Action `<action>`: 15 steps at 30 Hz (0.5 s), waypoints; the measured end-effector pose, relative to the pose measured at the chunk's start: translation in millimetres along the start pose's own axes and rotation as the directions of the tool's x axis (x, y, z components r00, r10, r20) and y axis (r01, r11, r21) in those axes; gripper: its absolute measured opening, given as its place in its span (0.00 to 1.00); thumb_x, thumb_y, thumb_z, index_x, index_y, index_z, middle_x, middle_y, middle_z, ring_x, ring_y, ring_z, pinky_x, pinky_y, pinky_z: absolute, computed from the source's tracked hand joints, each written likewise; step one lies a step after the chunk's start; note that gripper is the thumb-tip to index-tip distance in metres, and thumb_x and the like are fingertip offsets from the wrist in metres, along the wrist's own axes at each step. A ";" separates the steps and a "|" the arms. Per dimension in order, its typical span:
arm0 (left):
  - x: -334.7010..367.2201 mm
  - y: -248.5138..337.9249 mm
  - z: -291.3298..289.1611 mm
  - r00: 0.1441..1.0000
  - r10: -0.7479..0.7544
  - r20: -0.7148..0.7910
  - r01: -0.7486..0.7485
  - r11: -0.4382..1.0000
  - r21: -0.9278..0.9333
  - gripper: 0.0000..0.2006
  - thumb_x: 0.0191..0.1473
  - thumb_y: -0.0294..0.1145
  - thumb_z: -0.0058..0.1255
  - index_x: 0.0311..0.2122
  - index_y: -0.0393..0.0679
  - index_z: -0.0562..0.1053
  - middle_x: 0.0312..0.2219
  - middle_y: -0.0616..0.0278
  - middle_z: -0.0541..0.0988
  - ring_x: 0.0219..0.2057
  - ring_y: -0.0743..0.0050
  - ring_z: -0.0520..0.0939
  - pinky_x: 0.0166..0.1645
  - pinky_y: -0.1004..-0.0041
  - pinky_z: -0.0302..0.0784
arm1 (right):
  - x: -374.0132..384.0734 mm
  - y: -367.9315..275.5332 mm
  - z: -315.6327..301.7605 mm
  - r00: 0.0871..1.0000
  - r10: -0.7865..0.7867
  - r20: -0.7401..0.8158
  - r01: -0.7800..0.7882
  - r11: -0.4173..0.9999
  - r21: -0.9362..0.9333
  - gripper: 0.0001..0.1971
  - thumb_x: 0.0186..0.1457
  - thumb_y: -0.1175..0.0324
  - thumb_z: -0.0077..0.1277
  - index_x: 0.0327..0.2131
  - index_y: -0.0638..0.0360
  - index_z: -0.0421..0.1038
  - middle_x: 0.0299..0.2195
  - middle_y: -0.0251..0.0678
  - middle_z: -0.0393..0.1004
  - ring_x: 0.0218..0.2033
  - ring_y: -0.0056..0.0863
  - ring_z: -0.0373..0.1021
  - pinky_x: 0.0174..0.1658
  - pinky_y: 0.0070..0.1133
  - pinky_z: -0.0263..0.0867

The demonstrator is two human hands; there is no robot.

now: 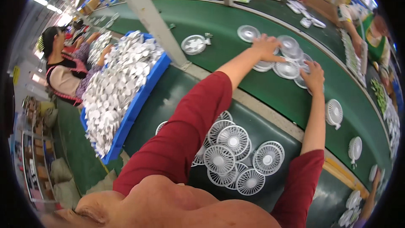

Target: The person arranges circular fan grilles on the workstation and assembles handheld fans by pressing the plastic grilles onto the fan housings before setting them onto the conveyor belt.

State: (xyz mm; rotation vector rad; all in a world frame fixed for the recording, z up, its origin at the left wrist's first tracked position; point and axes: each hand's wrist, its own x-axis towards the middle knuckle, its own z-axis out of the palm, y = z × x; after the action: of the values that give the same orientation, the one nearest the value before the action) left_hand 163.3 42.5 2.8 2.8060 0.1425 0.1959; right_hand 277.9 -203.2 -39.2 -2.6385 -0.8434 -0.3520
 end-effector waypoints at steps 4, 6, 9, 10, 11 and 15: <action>-20.9 17.0 3.8 1.000 0.015 0.014 -0.016 0.999 0.035 0.22 0.41 0.59 0.57 0.41 0.60 0.75 0.49 0.65 0.73 0.55 0.50 0.67 0.55 0.39 0.59 | 1.2 19.7 4.8 0.994 -0.100 0.040 0.066 0.860 0.506 0.15 0.49 0.63 0.57 0.40 0.60 0.76 0.39 0.40 0.77 0.42 0.31 0.72 0.46 0.24 0.66; -38.2 21.3 4.0 0.993 0.073 0.089 -0.073 0.997 -0.002 0.17 0.41 0.53 0.57 0.35 0.58 0.77 0.46 0.65 0.74 0.54 0.52 0.68 0.53 0.39 0.60 | -11.0 9.5 -7.1 0.923 -0.100 0.373 -0.205 0.691 0.693 0.11 0.49 0.68 0.56 0.36 0.61 0.77 0.30 0.31 0.77 0.33 0.19 0.71 0.40 0.18 0.66; -59.3 14.6 7.2 0.984 0.180 -0.006 -0.176 0.953 -0.245 0.09 0.41 0.38 0.57 0.31 0.51 0.77 0.36 0.61 0.78 0.45 0.61 0.76 0.48 0.56 0.71 | -38.9 -26.6 -22.2 0.840 -0.294 0.456 -0.137 0.699 0.702 0.08 0.50 0.72 0.52 0.33 0.64 0.77 0.28 0.26 0.75 0.31 0.13 0.67 0.36 0.16 0.64; -66.5 11.0 9.2 0.963 0.267 -0.023 -0.255 0.887 -0.386 0.07 0.43 0.33 0.56 0.30 0.47 0.76 0.31 0.56 0.79 0.37 0.61 0.79 0.43 0.65 0.74 | -44.5 -34.3 -28.6 0.825 -0.320 0.465 -0.109 0.719 0.687 0.08 0.50 0.72 0.53 0.33 0.64 0.76 0.28 0.25 0.75 0.31 0.14 0.67 0.38 0.17 0.64; -74.2 8.5 10.3 0.958 0.285 0.034 -0.238 0.855 -0.461 0.06 0.44 0.32 0.56 0.29 0.45 0.76 0.30 0.56 0.79 0.35 0.62 0.80 0.41 0.66 0.75 | -51.5 -44.6 -36.3 0.793 -0.395 0.464 -0.077 0.691 0.719 0.08 0.51 0.71 0.53 0.34 0.64 0.76 0.30 0.25 0.76 0.32 0.14 0.67 0.39 0.18 0.65; -127.9 4.7 -10.4 0.811 0.498 0.307 -0.053 0.586 -0.809 0.08 0.56 0.33 0.49 0.38 0.42 0.72 0.30 0.67 0.77 0.31 0.83 0.75 0.36 0.76 0.74 | -67.2 -95.7 -75.8 0.547 -0.695 0.467 0.089 0.602 0.793 0.14 0.54 0.65 0.52 0.39 0.65 0.76 0.33 0.32 0.78 0.36 0.16 0.69 0.43 0.20 0.66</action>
State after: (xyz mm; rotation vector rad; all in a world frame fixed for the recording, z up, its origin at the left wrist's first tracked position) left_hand 36.0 26.0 -1.1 1.8734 -0.4440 -0.3563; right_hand 157.8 -194.6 31.1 -1.7090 -1.5224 0.9099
